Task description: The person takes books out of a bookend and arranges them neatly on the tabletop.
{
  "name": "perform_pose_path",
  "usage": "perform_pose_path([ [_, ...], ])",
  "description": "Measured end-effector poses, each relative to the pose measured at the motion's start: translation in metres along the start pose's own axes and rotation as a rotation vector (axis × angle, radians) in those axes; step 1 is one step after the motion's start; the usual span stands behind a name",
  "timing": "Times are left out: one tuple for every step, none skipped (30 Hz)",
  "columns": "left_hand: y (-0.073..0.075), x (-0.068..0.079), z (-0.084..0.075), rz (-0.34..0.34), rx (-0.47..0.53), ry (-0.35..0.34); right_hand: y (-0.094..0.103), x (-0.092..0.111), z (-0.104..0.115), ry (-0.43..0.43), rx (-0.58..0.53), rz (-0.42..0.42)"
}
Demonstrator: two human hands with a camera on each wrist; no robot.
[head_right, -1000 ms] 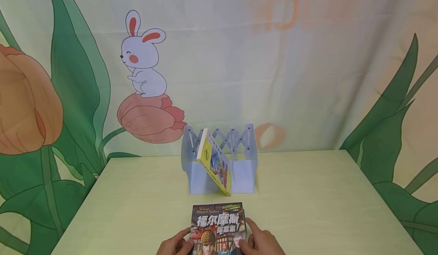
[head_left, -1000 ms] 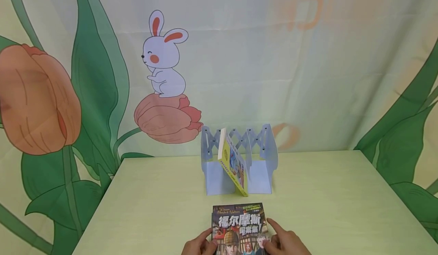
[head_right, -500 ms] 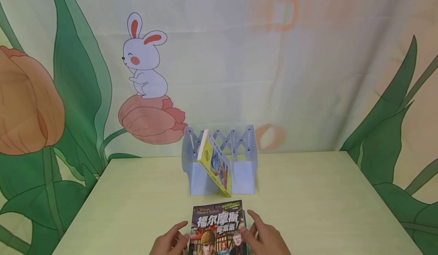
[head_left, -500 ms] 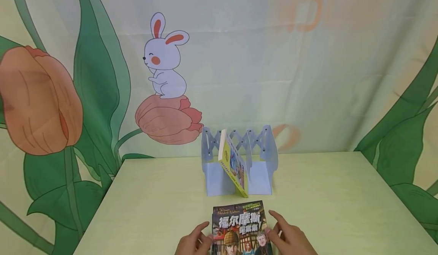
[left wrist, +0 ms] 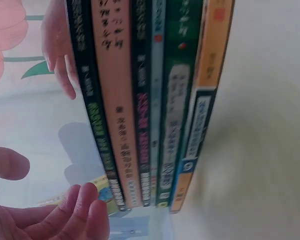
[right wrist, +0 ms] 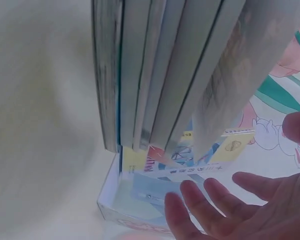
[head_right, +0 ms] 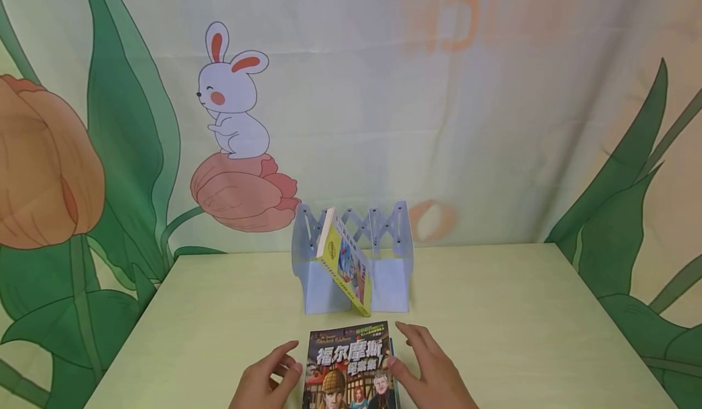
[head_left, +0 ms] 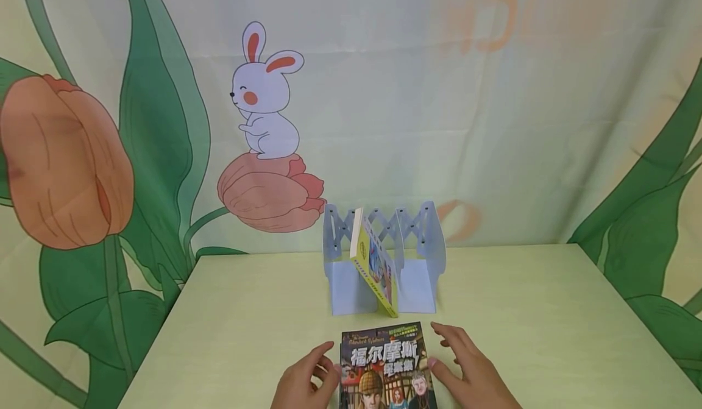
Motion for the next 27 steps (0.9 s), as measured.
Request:
perform_pose_path([
  [0.001,0.000,-0.002,-0.008,-0.007,-0.003,0.001,0.000,0.001,0.009,0.012,-0.011],
  [0.003,0.000,-0.004,-0.018,-0.014,-0.006,0.003,0.001,0.002,0.019,0.024,-0.019],
  [0.004,0.000,-0.006,-0.026,-0.018,-0.006,0.004,0.001,0.003,0.031,0.034,-0.025],
  [0.005,0.000,-0.007,-0.037,-0.021,-0.007,0.005,0.001,0.004,0.043,0.044,-0.031],
  [0.006,0.000,-0.009,-0.045,-0.023,-0.011,0.006,0.001,0.005,0.054,0.050,-0.036],
  [0.007,0.001,-0.011,-0.050,-0.027,-0.015,0.007,0.001,0.006,0.065,0.056,-0.043],
  [0.008,0.000,-0.012,-0.056,-0.032,-0.022,0.008,0.000,0.007,0.077,0.062,-0.050],
  [0.009,0.000,-0.014,-0.063,-0.036,-0.028,0.009,0.000,0.007,0.087,0.064,-0.059],
  [0.009,0.001,-0.015,-0.069,-0.040,-0.035,0.010,0.000,0.008,0.097,0.067,-0.068],
  [0.010,0.001,-0.017,-0.075,-0.048,-0.045,0.012,0.000,0.009,0.109,0.069,-0.080],
  [0.010,0.001,-0.018,-0.080,-0.060,-0.054,0.013,0.000,0.009,0.123,0.072,-0.093],
  [0.010,0.001,-0.020,-0.083,-0.072,-0.066,0.014,0.000,0.010,0.134,0.074,-0.105],
  [0.010,0.000,-0.021,-0.091,-0.085,-0.078,0.015,0.000,0.011,0.145,0.077,-0.115],
  [0.011,0.000,-0.023,-0.098,-0.095,-0.084,0.016,0.000,0.011,0.153,0.081,-0.124],
  [0.011,0.000,-0.024,-0.104,-0.102,-0.090,0.017,0.000,0.012,0.160,0.083,-0.130],
  [0.011,-0.001,-0.025,-0.111,-0.110,-0.092,0.017,0.000,0.013,0.167,0.086,-0.137],
  [0.011,-0.001,-0.026,-0.116,-0.114,-0.093,0.017,0.000,0.013,0.175,0.088,-0.144],
  [0.011,-0.002,-0.027,-0.120,-0.119,-0.092,0.018,0.000,0.013,0.182,0.089,-0.149],
  [0.011,-0.003,-0.028,-0.124,-0.121,-0.087,0.018,0.000,0.014,0.190,0.092,-0.156],
  [0.011,-0.004,-0.028,-0.127,-0.122,-0.081,0.018,0.000,0.014,0.198,0.096,-0.162],
  [0.011,-0.005,-0.029,-0.129,-0.123,-0.077,0.019,0.000,0.015,0.210,0.098,-0.170],
  [0.011,-0.006,-0.030,-0.131,-0.127,-0.073,0.019,0.000,0.015,0.226,0.104,-0.182],
  [0.011,-0.007,-0.031,-0.132,-0.133,-0.071,0.020,0.000,0.016,0.240,0.109,-0.193],
  [0.011,-0.008,-0.032,-0.136,-0.136,-0.069,0.021,0.000,0.016,0.251,0.115,-0.201],
  [0.010,-0.009,-0.032,-0.141,-0.138,-0.069,0.021,0.000,0.017,0.264,0.122,-0.212],
  [0.010,-0.010,-0.033,-0.145,-0.142,-0.072,0.022,0.000,0.018,0.276,0.127,-0.219],
  [0.010,-0.011,-0.034,-0.147,-0.142,-0.075,0.022,0.000,0.019,0.285,0.130,-0.227],
])
Point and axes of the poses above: each hand's wrist, its own x-axis away from the middle knuckle, its own y-axis out of the back of the hand, z = x × y, the point moved 6 cm from there along -x, towards the middle knuckle, and after that the axes turned 7 degrees about x, right-handed, at the moved point
